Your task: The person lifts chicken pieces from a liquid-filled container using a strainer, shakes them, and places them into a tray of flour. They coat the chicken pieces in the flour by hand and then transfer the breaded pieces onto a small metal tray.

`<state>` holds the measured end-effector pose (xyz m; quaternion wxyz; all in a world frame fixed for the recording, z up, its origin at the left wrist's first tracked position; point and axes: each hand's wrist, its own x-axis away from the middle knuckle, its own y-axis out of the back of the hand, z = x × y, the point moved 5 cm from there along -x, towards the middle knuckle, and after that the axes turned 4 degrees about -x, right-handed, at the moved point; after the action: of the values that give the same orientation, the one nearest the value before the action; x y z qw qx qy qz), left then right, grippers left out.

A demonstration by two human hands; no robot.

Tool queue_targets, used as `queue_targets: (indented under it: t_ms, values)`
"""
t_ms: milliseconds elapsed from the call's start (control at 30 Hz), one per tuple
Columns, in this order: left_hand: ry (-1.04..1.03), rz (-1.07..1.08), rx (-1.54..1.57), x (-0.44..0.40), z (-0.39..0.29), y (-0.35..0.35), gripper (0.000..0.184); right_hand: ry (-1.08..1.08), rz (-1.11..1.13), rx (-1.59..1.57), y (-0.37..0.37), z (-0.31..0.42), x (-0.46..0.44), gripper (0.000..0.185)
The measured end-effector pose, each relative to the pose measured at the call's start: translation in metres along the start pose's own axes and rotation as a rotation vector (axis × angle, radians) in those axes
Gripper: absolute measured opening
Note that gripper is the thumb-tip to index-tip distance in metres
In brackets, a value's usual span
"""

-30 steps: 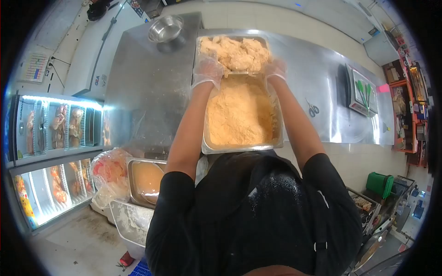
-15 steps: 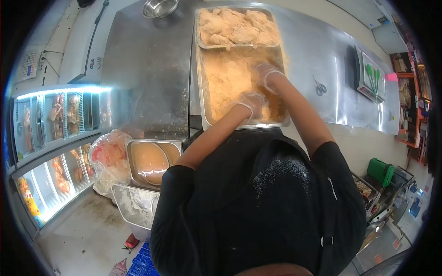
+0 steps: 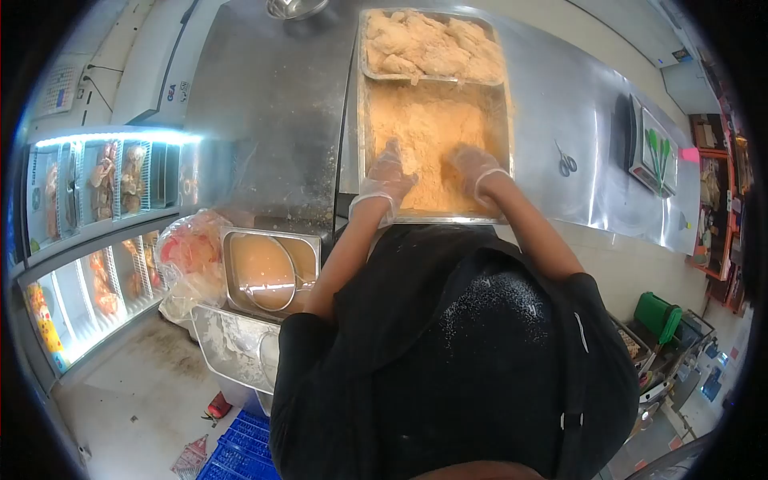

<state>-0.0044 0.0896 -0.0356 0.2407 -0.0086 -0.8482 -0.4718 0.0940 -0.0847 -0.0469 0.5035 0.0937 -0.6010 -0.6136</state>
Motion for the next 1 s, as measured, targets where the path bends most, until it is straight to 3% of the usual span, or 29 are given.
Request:
queue_targets:
  t_ms: [33, 67, 133, 233, 367, 433, 567, 633, 667, 733, 767, 833, 867, 933, 1000]
  values:
    - [-0.028, -0.145, 0.015, 0.000, 0.000, 0.001, 0.078, -0.055, -0.133, -0.086, 0.007, -0.003, -0.007, 0.050]
    - [-0.031, -0.146, 0.017, 0.000, -0.005, 0.007, 0.078, -0.112, -0.265, -0.173, 0.020, -0.003, -0.017, 0.054]
    - [0.043, 0.039, 0.009, 0.003, -0.015, 0.013, 0.081, -0.023, -0.422, -0.190, 0.024, -0.003, -0.055, 0.061]
    - [0.105, 0.080, -0.053, 0.007, -0.020, 0.006, 0.068, 0.093, -0.269, -0.051, 0.006, 0.001, -0.121, 0.065]
    - [0.189, 0.089, 0.019, 0.009, -0.003, -0.012, 0.066, 0.211, -0.235, 0.221, -0.040, 0.006, -0.149, 0.068]
    - [0.199, 0.133, 0.030, 0.026, -0.009, -0.002, 0.059, 0.176, -0.071, -0.018, -0.033, 0.010, -0.118, 0.081]
    - [0.165, 0.112, 0.044, 0.031, -0.004, -0.007, 0.038, 0.188, 0.050, -0.062, -0.018, 0.009, -0.083, 0.077]
    - [0.162, 0.148, 0.035, 0.036, -0.006, -0.004, 0.034, -0.055, -0.063, -0.480, -0.012, -0.009, -0.081, 0.072]
    - [0.164, 0.147, 0.039, 0.033, -0.002, -0.011, 0.034, -0.053, -0.060, -0.476, -0.015, -0.009, -0.084, 0.072]
    - [0.163, 0.037, 0.040, 0.022, 0.007, -0.023, 0.053, -0.155, -0.069, -0.652, -0.025, -0.016, -0.095, 0.064]
    - [0.170, 0.027, 0.048, 0.024, 0.003, -0.015, 0.053, -0.146, -0.066, -0.641, -0.014, -0.009, -0.095, 0.064]
    - [0.201, -0.020, 0.127, 0.029, -0.005, -0.001, 0.052, -0.174, 0.212, -0.357, -0.011, 0.005, -0.089, 0.058]
    - [0.208, -0.026, 0.136, 0.025, -0.001, -0.006, 0.052, -0.168, 0.216, -0.346, -0.010, 0.008, -0.087, 0.058]
    - [0.142, -0.114, 0.069, 0.013, 0.007, -0.019, 0.042, -0.124, 0.018, -0.091, -0.006, 0.009, -0.083, 0.049]
    - [0.160, -0.129, 0.104, 0.027, -0.001, 0.001, 0.044, -0.107, -0.068, -0.075, -0.004, 0.000, -0.075, 0.051]
